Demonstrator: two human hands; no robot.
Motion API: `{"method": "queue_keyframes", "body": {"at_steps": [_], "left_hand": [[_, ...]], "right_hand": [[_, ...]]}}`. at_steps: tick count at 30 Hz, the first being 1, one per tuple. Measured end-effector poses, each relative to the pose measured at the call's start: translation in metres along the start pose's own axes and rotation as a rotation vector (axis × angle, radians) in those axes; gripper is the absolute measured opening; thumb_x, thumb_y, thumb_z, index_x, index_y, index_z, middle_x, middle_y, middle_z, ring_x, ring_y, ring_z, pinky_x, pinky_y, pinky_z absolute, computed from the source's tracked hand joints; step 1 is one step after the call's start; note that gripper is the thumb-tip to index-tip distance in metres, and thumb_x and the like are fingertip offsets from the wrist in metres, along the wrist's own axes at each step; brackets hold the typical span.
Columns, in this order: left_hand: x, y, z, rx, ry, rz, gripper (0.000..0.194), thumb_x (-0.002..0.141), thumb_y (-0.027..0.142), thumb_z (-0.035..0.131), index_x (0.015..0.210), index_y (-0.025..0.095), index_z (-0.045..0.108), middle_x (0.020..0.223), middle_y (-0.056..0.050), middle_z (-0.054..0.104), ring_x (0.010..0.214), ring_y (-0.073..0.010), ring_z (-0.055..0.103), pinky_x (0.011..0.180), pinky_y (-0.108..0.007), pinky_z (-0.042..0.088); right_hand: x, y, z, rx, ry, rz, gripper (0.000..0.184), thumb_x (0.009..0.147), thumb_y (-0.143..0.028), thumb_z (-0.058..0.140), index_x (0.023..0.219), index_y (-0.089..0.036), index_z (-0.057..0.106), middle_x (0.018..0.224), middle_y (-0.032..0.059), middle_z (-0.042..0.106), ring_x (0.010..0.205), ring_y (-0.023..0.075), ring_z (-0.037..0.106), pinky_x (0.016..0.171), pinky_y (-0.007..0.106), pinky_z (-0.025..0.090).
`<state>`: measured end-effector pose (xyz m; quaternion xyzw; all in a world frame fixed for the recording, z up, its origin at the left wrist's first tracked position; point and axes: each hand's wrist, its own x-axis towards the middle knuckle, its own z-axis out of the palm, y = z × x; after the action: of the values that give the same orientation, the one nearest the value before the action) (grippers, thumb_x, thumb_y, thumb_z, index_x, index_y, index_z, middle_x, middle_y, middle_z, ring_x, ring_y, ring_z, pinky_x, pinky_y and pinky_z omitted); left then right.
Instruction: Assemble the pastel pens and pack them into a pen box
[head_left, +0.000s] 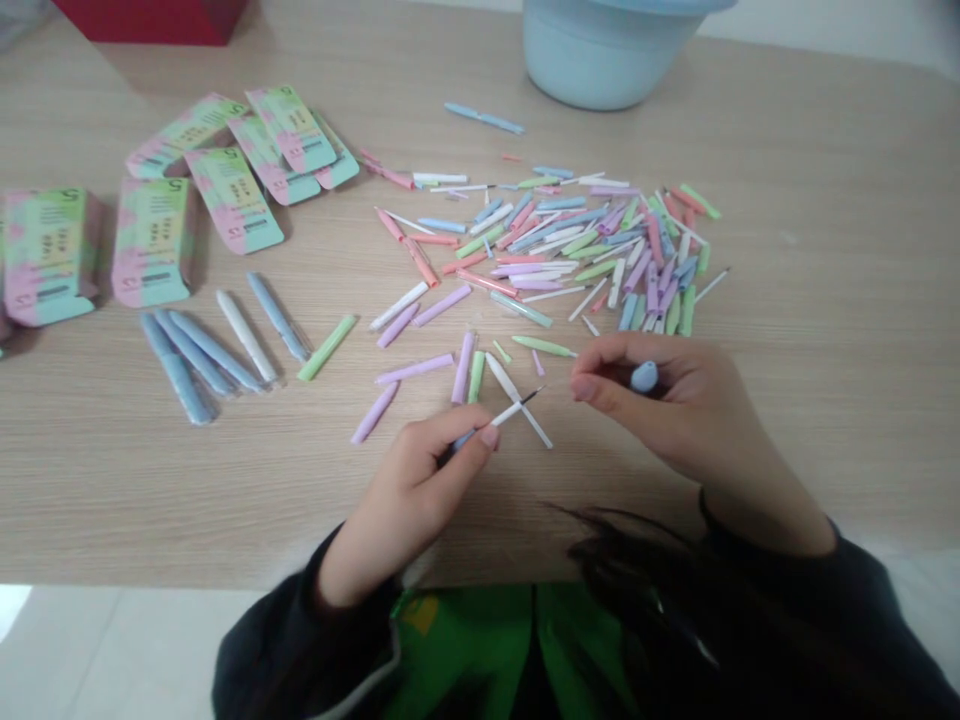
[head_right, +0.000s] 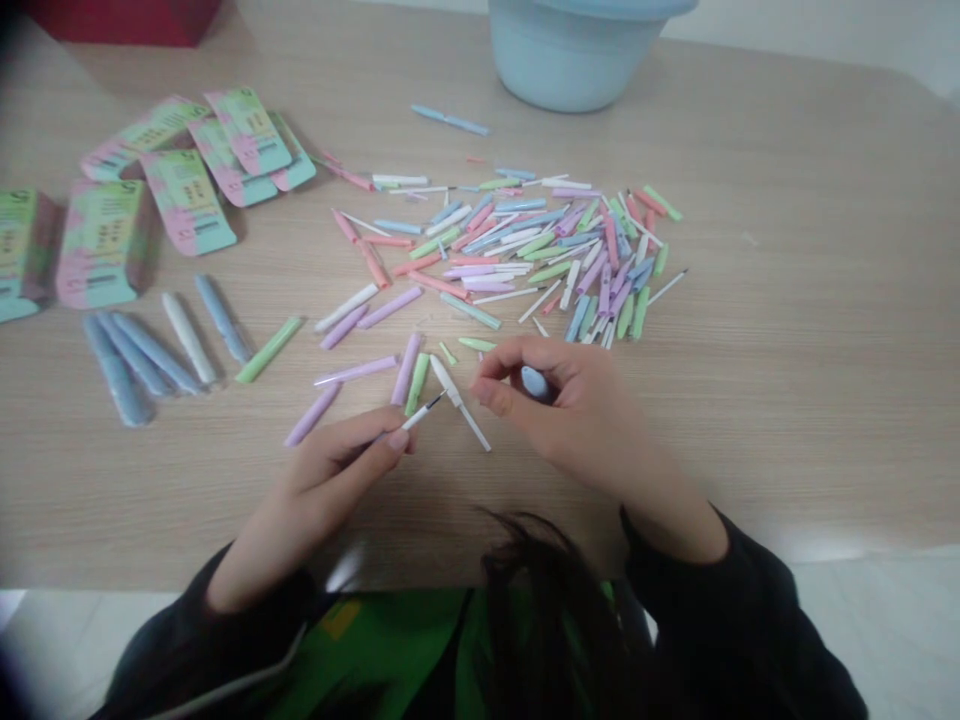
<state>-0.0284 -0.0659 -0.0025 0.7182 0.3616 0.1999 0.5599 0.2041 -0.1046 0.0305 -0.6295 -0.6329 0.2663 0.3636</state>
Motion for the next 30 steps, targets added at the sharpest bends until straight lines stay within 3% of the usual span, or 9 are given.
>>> {"method": "queue_keyframes", "body": {"at_steps": [7, 22, 30], "left_hand": [[-0.0009, -0.0004, -0.0001, -0.011, -0.019, 0.012, 0.029, 0.101, 0.029, 0.048, 0.075, 0.018, 0.054, 0.071, 0.005, 0.047, 0.07, -0.0117, 0.046, 0.067, -0.024, 0.038], [0.0001, 0.0007, 0.0, 0.008, -0.033, -0.044, 0.031, 0.101, 0.032, 0.048, 0.073, 0.019, 0.054, 0.07, 0.004, 0.048, 0.07, -0.014, 0.046, 0.068, -0.025, 0.039], [0.0015, 0.0009, 0.0011, 0.017, -0.059, -0.059, 0.031, 0.101, 0.032, 0.048, 0.073, 0.019, 0.054, 0.069, 0.004, 0.048, 0.071, -0.0134, 0.047, 0.067, -0.025, 0.038]], "right_hand": [[0.0038, 0.0015, 0.0056, 0.131, -0.07, -0.101, 0.008, 0.092, -0.02, 0.067, 0.088, -0.024, 0.073, 0.083, -0.0023, 0.069, 0.074, 0.0131, 0.059, 0.064, 0.028, 0.043], [0.0018, -0.0049, 0.0035, 0.056, -0.025, -0.151, 0.013, 0.093, -0.013, 0.061, 0.089, -0.023, 0.068, 0.084, -0.0006, 0.068, 0.078, 0.0155, 0.062, 0.07, 0.029, 0.046], [0.0015, -0.0047, 0.009, 0.011, -0.118, -0.227, 0.011, 0.091, -0.011, 0.063, 0.091, -0.021, 0.067, 0.085, -0.0016, 0.067, 0.074, 0.0119, 0.059, 0.063, 0.026, 0.043]]}}
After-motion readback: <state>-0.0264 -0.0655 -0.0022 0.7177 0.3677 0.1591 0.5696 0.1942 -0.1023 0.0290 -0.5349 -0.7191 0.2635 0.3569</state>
